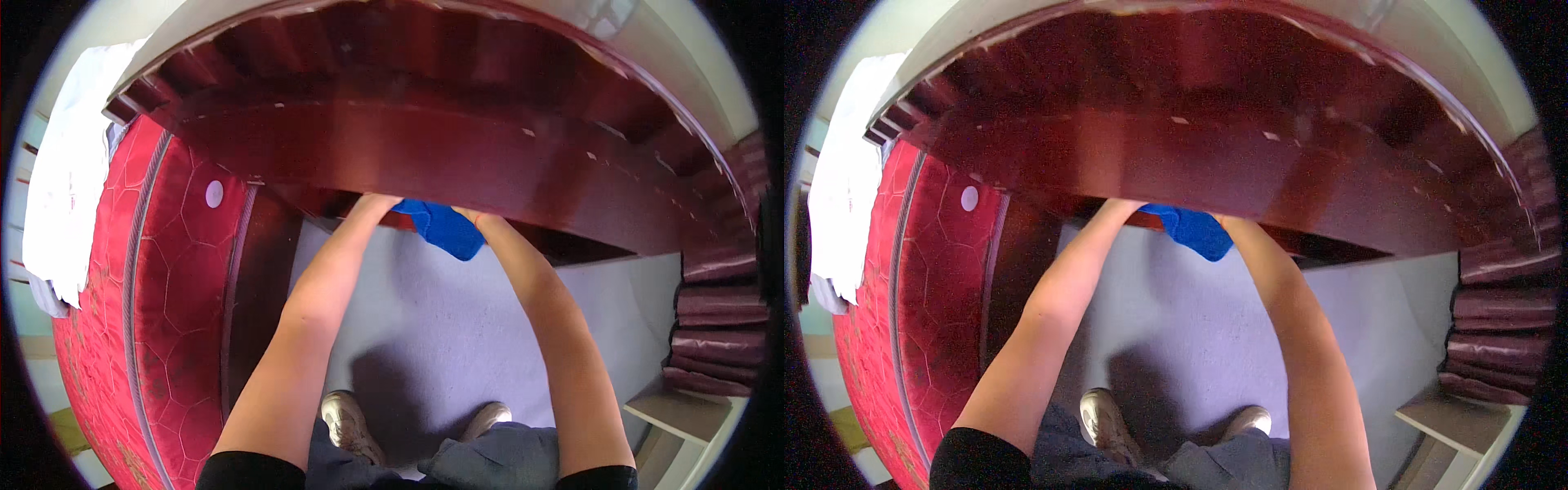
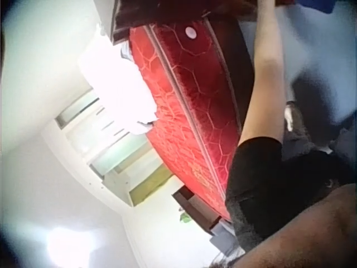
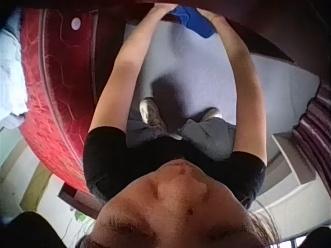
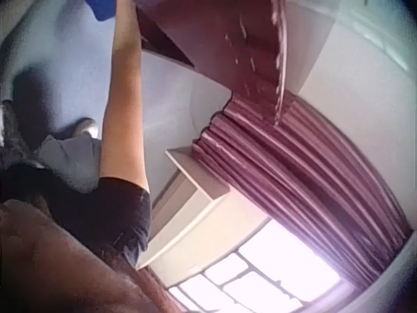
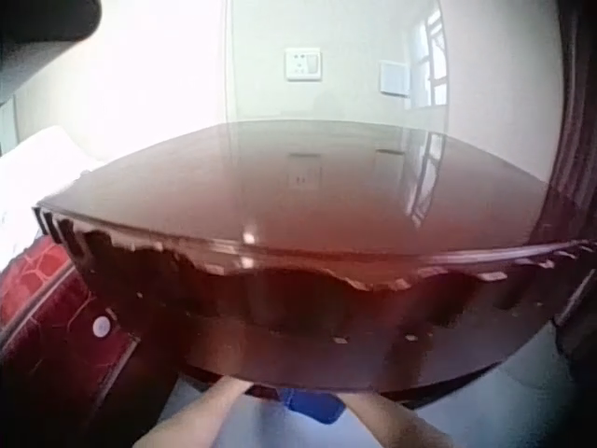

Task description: Cleaning the mirror, bedside table, and side of the mattress using a blue cloth.

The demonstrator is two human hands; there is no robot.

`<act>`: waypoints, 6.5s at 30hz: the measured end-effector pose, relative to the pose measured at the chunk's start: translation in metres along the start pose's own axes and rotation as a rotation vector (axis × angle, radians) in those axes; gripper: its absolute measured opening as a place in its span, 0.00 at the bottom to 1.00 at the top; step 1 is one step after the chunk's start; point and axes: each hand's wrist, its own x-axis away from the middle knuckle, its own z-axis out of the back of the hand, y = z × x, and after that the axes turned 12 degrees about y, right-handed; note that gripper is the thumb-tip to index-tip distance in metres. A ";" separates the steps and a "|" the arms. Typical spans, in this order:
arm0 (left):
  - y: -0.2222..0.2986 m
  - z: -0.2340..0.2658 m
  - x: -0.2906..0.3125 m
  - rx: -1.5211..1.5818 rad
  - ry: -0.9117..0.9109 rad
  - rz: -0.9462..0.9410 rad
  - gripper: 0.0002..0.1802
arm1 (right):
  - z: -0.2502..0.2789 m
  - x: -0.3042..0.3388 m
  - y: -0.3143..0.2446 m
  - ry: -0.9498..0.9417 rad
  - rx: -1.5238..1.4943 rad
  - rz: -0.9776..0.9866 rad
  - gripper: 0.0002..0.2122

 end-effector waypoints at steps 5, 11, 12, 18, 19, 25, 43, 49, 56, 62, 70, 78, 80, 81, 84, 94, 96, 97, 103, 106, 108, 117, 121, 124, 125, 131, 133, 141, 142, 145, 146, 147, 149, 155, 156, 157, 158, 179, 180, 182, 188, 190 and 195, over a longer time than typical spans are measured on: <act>-0.063 0.013 -0.030 0.089 0.085 -0.026 0.29 | -0.026 -0.045 -0.031 -0.068 -0.083 0.020 0.26; -0.071 0.024 -0.011 -0.232 0.115 -0.074 0.31 | -0.017 -0.051 -0.060 -0.173 -0.127 0.011 0.28; -0.072 0.034 -0.001 -0.298 0.124 -0.074 0.31 | -0.016 -0.048 -0.072 -0.195 -0.148 0.014 0.28; 0.010 0.071 0.063 -0.558 -0.225 -0.120 0.38 | 0.032 -0.011 -0.083 -0.321 -0.140 -0.056 0.29; 0.007 0.082 0.077 -0.614 -0.092 -0.240 0.39 | 0.040 -0.008 -0.097 -0.469 -0.044 0.016 0.29; 0.088 0.093 0.117 -0.762 -0.268 -0.229 0.33 | 0.091 0.054 -0.078 -0.300 0.144 0.421 0.29; -0.033 -0.002 -0.034 -0.060 0.005 -0.161 0.31 | 0.012 -0.031 0.036 -0.338 0.163 0.071 0.25; -0.061 0.015 -0.080 -0.035 0.079 -0.166 0.31 | 0.037 0.052 0.085 -0.208 0.155 0.120 0.26; -0.060 -0.011 -0.028 0.066 0.063 -0.125 0.31 | 0.061 0.076 0.140 -0.130 0.208 0.088 0.27; -0.044 -0.012 0.001 0.104 0.075 -0.075 0.31 | 0.013 0.026 0.094 -0.068 0.205 0.083 0.28; 0.044 -0.085 0.008 0.253 0.066 -0.075 0.31 | 0.064 0.009 0.113 0.066 0.320 0.071 0.29; 0.138 -0.080 0.061 -0.365 -0.133 -0.387 0.31 | 0.134 0.048 0.038 -0.021 0.275 -0.283 0.22; 0.138 -0.076 0.081 -0.521 -0.196 -0.494 0.34 | 0.143 0.072 0.039 0.110 0.420 -0.014 0.23; 0.134 -0.071 0.093 -0.492 -0.203 -0.527 0.35 | 0.145 0.086 0.030 0.094 0.395 -0.039 0.25; 0.130 -0.041 0.121 -0.426 -0.260 -0.649 0.38 | 0.165 0.117 0.004 0.045 0.408 0.039 0.27; 0.028 0.099 0.107 -0.683 -0.246 -0.649 0.39 | 0.122 0.094 -0.064 -0.235 0.164 0.469 0.37; 0.005 0.127 0.109 -0.606 -0.250 -0.605 0.42 | 0.094 0.083 -0.095 -0.243 0.060 0.520 0.38; 0.001 0.129 0.113 -0.599 -0.255 -0.609 0.42 | 0.080 0.079 -0.106 -0.250 0.040 0.565 0.38; 0.018 0.092 0.101 -0.706 -0.122 -0.585 0.52 | 0.058 0.057 -0.090 -0.147 0.125 0.776 0.25; 0.022 0.071 0.081 -0.701 -0.122 -0.645 0.52 | 0.084 0.055 -0.062 -0.136 0.193 0.689 0.25; 0.034 0.052 0.079 -0.656 -0.149 -0.682 0.53 | 0.112 0.061 -0.033 -0.142 0.243 0.727 0.25; 0.133 -0.056 0.100 -0.526 -0.296 -0.850 0.49 | 0.190 0.105 0.034 -0.279 0.499 0.348 0.34; 0.157 -0.075 0.127 -0.354 -0.366 -0.793 0.50 | 0.180 0.119 0.011 -0.286 0.602 0.095 0.44; 0.138 -0.057 0.131 -0.269 -0.367 -0.772 0.45 | 0.175 0.132 -0.008 -0.205 0.527 0.031 0.41; 0.127 -0.045 0.130 -0.248 -0.352 -0.766 0.42 | 0.174 0.135 -0.012 -0.161 0.442 0.023 0.38; 0.053 0.041 0.113 -0.354 0.119 -0.348 0.30 | 0.156 0.110 -0.060 -0.137 0.012 0.100 0.24; 0.046 0.058 0.106 -0.287 0.254 -0.293 0.28 | 0.129 0.091 -0.072 0.060 -0.197 -0.033 0.12; 0.079 0.107 0.100 -0.301 0.129 -0.274 0.07 | 0.116 0.069 -0.079 0.041 -0.253 -0.038 0.07; 0.085 0.121 0.105 -0.310 0.164 -0.326 0.07 | 0.127 0.074 -0.094 0.044 -0.263 -0.022 0.07; 0.107 0.161 0.115 -0.224 0.262 -0.514 0.09 | 0.184 0.072 -0.144 0.014 -0.490 -0.251 0.05; 0.118 0.172 0.115 -0.135 0.305 -0.599 0.10 | 0.202 0.067 -0.158 0.032 -0.608 -0.292 0.04; 0.135 0.181 0.113 -0.107 0.367 -0.645 0.10 | 0.213 0.060 -0.170 0.144 -0.739 -0.311 0.04; 0.175 0.202 0.104 -0.070 0.452 -0.656 0.10 | 0.236 0.038 -0.185 0.304 -0.822 -0.128 0.05; 0.260 0.234 0.063 -0.078 0.956 -0.849 0.17 | 0.278 -0.033 -0.235 0.785 -0.610 0.459 0.11; 0.263 0.234 0.058 -0.200 0.987 -0.868 0.22 | 0.274 -0.042 -0.243 0.850 -0.382 0.591 0.12; 0.265 0.218 0.057 -0.123 0.959 -0.806 0.28 | 0.270 -0.048 -0.252 0.851 -0.236 0.623 0.14; 0.261 0.199 0.056 -0.048 0.929 -0.742 0.34 | 0.264 -0.055 -0.257 0.848 -0.089 0.654 0.15; 0.246 0.100 0.046 -0.232 0.806 -0.843 0.30 | 0.281 -0.044 -0.169 0.716 0.377 0.709 0.15; 0.246 0.096 0.048 -0.215 0.803 -0.844 0.30 | 0.278 -0.039 -0.158 0.704 0.374 0.722 0.15; 0.244 0.088 0.054 -0.171 0.650 -0.929 0.27 | 0.271 -0.017 -0.123 0.657 0.402 0.697 0.14; 0.223 0.079 0.064 -0.151 0.366 -0.965 0.24 | 0.274 0.022 -0.095 0.389 0.377 0.682 0.16; 0.224 0.087 0.062 -0.168 0.422 -1.000 0.25 | 0.282 0.011 -0.116 0.404 0.338 0.683 0.16; 0.225 0.129 0.039 -0.193 0.652 -0.825 0.33 | 0.278 -0.031 -0.171 0.545 0.365 0.731 0.16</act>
